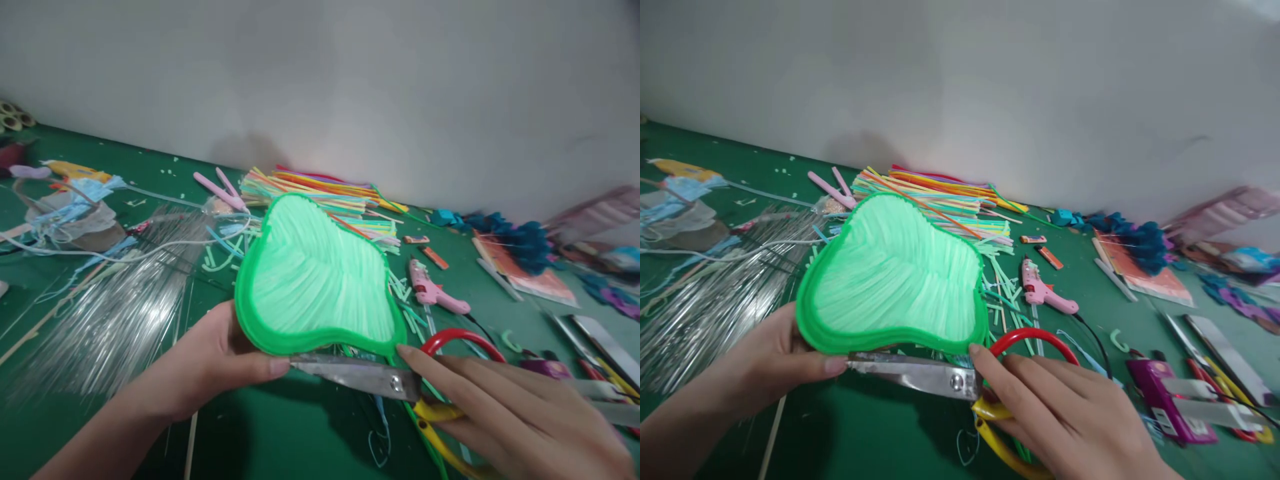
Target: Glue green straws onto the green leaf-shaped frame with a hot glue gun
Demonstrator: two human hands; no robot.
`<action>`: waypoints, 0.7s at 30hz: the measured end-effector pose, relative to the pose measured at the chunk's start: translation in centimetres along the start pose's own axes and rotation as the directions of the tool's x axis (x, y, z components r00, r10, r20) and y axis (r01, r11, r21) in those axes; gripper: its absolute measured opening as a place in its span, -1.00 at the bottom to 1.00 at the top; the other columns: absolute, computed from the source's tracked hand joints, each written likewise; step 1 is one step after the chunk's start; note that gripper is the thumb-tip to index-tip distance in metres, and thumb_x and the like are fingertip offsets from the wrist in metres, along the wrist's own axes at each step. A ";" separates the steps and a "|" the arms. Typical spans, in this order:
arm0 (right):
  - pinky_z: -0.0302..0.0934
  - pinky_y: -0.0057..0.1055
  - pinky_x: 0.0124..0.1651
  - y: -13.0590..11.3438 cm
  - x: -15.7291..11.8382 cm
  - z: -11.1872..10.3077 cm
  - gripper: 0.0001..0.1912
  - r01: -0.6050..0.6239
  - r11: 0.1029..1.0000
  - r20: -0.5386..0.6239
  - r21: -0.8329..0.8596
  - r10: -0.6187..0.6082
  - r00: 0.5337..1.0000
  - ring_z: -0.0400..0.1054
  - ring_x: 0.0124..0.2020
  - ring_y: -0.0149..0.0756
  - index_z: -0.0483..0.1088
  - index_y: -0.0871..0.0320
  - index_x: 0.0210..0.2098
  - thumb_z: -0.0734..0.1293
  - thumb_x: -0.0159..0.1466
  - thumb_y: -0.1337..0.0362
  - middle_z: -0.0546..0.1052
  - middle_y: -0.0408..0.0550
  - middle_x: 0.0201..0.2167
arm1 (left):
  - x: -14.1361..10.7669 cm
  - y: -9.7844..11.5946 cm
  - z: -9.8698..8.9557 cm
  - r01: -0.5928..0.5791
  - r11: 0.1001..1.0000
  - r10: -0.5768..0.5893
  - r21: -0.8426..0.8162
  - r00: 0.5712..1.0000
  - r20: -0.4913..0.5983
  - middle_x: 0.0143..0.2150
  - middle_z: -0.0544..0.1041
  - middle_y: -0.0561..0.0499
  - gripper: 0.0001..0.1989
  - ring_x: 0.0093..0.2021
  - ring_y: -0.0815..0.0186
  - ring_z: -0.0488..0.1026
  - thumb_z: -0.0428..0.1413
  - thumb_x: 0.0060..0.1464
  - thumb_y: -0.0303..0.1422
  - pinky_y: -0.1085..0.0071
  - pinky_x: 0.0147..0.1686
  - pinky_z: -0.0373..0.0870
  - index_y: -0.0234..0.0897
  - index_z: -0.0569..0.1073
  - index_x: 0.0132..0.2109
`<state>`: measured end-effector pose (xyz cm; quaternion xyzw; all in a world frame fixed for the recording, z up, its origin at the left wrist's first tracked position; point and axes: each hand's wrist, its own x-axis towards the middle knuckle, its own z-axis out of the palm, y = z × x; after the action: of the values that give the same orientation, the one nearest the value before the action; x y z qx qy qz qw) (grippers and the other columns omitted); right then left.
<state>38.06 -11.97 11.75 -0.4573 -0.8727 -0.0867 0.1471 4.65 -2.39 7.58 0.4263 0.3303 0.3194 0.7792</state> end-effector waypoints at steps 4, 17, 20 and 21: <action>0.47 -0.35 -0.35 -0.3 2.0 0.0 -0.37 0.120 0.992 0.094 0.030 -0.122 0.988 0.60 -0.38 -0.21 0.03 0.06 0.57 0.15 0.56 0.36 0.70 -0.05 -0.28 | 0.0 0.3 0.0 0.010 0.984 0.016 -0.176 0.989 0.146 0.17 0.69 -0.19 -0.45 0.20 -0.13 0.62 0.51 -0.03 -0.29 0.07 0.20 0.58 -0.10 0.66 0.14; 0.37 -0.49 -0.40 -0.9 0.9 2.2 -0.46 0.026 0.992 0.061 0.123 -0.034 0.998 0.55 -0.36 -0.33 0.28 -0.01 0.27 0.13 0.40 0.56 0.64 -0.11 -0.23 | 1.8 -0.1 -0.6 0.140 0.970 -0.199 -0.200 0.927 -0.317 -0.02 0.74 -0.25 -0.72 -0.14 0.03 0.74 0.37 0.13 -0.39 0.21 -0.20 0.76 -0.39 0.64 -0.02; 0.41 -0.49 -0.32 -1.0 0.7 2.6 -0.57 -0.054 0.965 0.065 0.258 0.039 0.997 0.52 -0.32 -0.31 0.32 0.00 0.17 0.26 0.38 0.48 0.59 -0.10 -0.22 | 2.4 -0.6 0.3 0.139 0.956 -0.232 -0.258 0.897 -0.377 0.04 0.73 -0.22 -0.67 -0.12 0.09 0.73 0.32 0.16 -0.47 0.32 -0.19 0.73 -0.36 0.60 0.08; 0.42 -0.49 -0.30 -1.1 0.7 2.7 -0.60 -0.086 0.946 0.090 0.313 0.060 0.994 0.50 -0.32 -0.30 0.33 0.00 0.13 0.33 0.36 0.45 0.57 -0.12 -0.23 | 2.5 -0.7 0.5 0.151 0.949 -0.254 -0.277 0.886 -0.387 0.04 0.73 -0.23 -0.63 -0.12 0.10 0.73 0.30 0.16 -0.51 0.35 -0.20 0.72 -0.36 0.58 0.12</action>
<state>36.31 -11.24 9.44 -0.4630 -0.8629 0.0779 0.1869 6.66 -1.00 6.55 0.2141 0.4914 0.3568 0.7651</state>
